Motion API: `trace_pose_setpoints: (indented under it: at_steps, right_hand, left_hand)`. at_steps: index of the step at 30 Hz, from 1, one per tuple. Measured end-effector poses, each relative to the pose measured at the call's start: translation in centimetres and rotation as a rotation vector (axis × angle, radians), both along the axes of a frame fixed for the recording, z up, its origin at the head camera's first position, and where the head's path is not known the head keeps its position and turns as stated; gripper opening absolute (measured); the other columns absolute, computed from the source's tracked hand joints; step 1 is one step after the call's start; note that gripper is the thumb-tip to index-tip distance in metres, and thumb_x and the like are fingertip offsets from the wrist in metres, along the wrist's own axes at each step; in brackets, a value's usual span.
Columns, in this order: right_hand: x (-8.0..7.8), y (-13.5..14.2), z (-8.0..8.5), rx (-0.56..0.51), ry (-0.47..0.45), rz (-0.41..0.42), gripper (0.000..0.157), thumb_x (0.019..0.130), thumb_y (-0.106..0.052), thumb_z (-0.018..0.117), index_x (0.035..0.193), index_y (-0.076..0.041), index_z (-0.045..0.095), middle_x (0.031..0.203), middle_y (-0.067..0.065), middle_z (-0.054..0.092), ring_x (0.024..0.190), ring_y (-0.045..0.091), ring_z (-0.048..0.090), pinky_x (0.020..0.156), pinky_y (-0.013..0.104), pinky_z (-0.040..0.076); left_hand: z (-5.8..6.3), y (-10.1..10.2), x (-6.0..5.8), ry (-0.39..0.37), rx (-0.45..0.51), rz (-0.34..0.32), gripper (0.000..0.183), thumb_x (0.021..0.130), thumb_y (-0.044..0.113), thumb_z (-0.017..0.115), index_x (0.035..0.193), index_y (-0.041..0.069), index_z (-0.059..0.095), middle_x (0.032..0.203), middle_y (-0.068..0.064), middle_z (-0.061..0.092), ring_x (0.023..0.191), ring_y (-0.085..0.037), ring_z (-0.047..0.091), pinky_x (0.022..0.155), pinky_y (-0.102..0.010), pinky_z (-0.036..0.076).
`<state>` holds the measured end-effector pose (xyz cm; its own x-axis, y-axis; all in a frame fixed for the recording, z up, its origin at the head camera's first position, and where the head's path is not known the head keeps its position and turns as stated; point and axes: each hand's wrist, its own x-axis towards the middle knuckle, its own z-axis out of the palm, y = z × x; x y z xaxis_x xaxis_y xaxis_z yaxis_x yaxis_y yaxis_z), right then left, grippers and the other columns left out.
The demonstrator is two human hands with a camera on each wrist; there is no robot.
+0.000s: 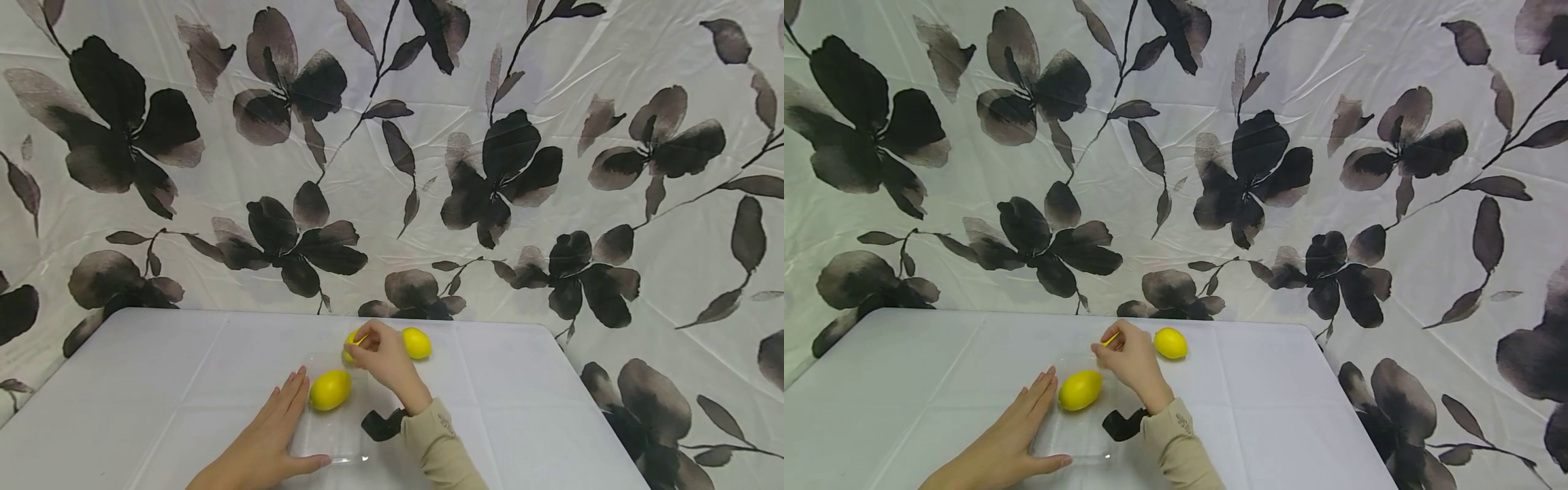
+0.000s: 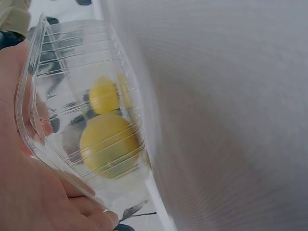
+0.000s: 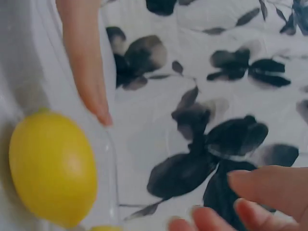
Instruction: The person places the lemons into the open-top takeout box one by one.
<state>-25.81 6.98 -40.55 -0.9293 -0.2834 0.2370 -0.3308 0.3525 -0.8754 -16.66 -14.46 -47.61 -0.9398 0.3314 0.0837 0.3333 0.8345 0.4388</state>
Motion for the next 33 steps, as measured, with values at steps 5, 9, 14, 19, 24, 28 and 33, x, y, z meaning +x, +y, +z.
trace_pose_setpoints:
  at_steps: [5, 9, 14, 19, 24, 28, 33]
  right_hand:
    - [-1.4, 0.8, -1.9, -0.096, 0.111, -0.146, 0.011, 0.09, -0.012, 0.072, 0.096, -0.005, 0.066, 0.09, 0.006, 0.068, 0.081, 0.018, 0.065, 0.073, 0.025, 0.055]
    - [-2.0, 1.1, -3.6, -0.165, 0.076, -0.182, 0.015, 0.092, -0.012, 0.07, 0.105, -0.005, 0.068, 0.104, 0.008, 0.068, 0.098, 0.023, 0.063, 0.083, 0.029, 0.054]
    - [-2.8, 1.2, -4.6, -0.252, 0.024, -0.085, 0.025, 0.097, -0.005, 0.061, 0.121, 0.002, 0.065, 0.126, 0.018, 0.062, 0.121, 0.034, 0.054, 0.102, 0.044, 0.048]
    - [-3.6, 1.9, -5.4, -0.259, -0.086, 0.028, 0.033, 0.103, -0.009, 0.05, 0.133, 0.002, 0.059, 0.145, 0.018, 0.051, 0.138, 0.036, 0.04, 0.114, 0.052, 0.032]
    - [-4.7, 2.6, -6.6, -0.184, -0.146, 0.104, 0.038, 0.104, -0.01, 0.044, 0.14, -0.005, 0.056, 0.156, 0.011, 0.039, 0.147, 0.029, 0.028, 0.12, 0.049, 0.022]
    - [-5.4, 2.9, -6.6, -0.061, -0.122, 0.192, 0.046, 0.099, 0.001, 0.042, 0.142, -0.01, 0.056, 0.16, 0.01, 0.031, 0.149, 0.027, 0.022, 0.119, 0.054, 0.019]
    - [-6.3, 3.0, -6.3, 0.068, -0.095, 0.289, 0.054, 0.093, 0.007, 0.044, 0.141, -0.014, 0.058, 0.161, 0.011, 0.028, 0.15, 0.025, 0.019, 0.118, 0.057, 0.019]
  left_hand:
    - [0.1, 0.0, 0.1, -0.011, 0.01, 0.003, 0.129, 0.069, 0.082, 0.066, 0.156, -0.001, 0.02, 0.165, -0.015, 0.009, 0.15, -0.034, 0.015, 0.119, -0.055, 0.018]
    - [0.2, -0.1, 0.2, -0.022, 0.01, 0.005, 0.13, 0.068, 0.083, 0.065, 0.156, -0.001, 0.02, 0.166, -0.014, 0.008, 0.15, -0.034, 0.015, 0.119, -0.055, 0.018]
    - [0.5, 0.0, 0.2, -0.031, 0.013, 0.004, 0.131, 0.068, 0.085, 0.062, 0.156, -0.001, 0.02, 0.166, -0.015, 0.007, 0.15, -0.035, 0.014, 0.119, -0.056, 0.017]
    - [0.5, -0.1, 0.2, -0.056, 0.005, 0.011, 0.131, 0.067, 0.086, 0.061, 0.157, 0.0, 0.02, 0.166, -0.014, 0.006, 0.15, -0.034, 0.013, 0.119, -0.055, 0.015]
    - [0.3, -0.2, 0.2, -0.04, 0.006, -0.001, 0.13, 0.068, 0.085, 0.062, 0.156, -0.001, 0.021, 0.166, -0.014, 0.006, 0.15, -0.034, 0.013, 0.119, -0.056, 0.016]
    - [0.2, -0.3, 0.2, -0.038, 0.01, -0.006, 0.129, 0.068, 0.085, 0.062, 0.156, -0.001, 0.021, 0.166, -0.013, 0.005, 0.15, -0.034, 0.013, 0.119, -0.056, 0.016]
    - [0.1, -0.3, 0.2, -0.043, 0.025, -0.011, 0.129, 0.068, 0.084, 0.063, 0.157, 0.0, 0.021, 0.166, -0.013, 0.005, 0.15, -0.034, 0.012, 0.118, -0.057, 0.016]
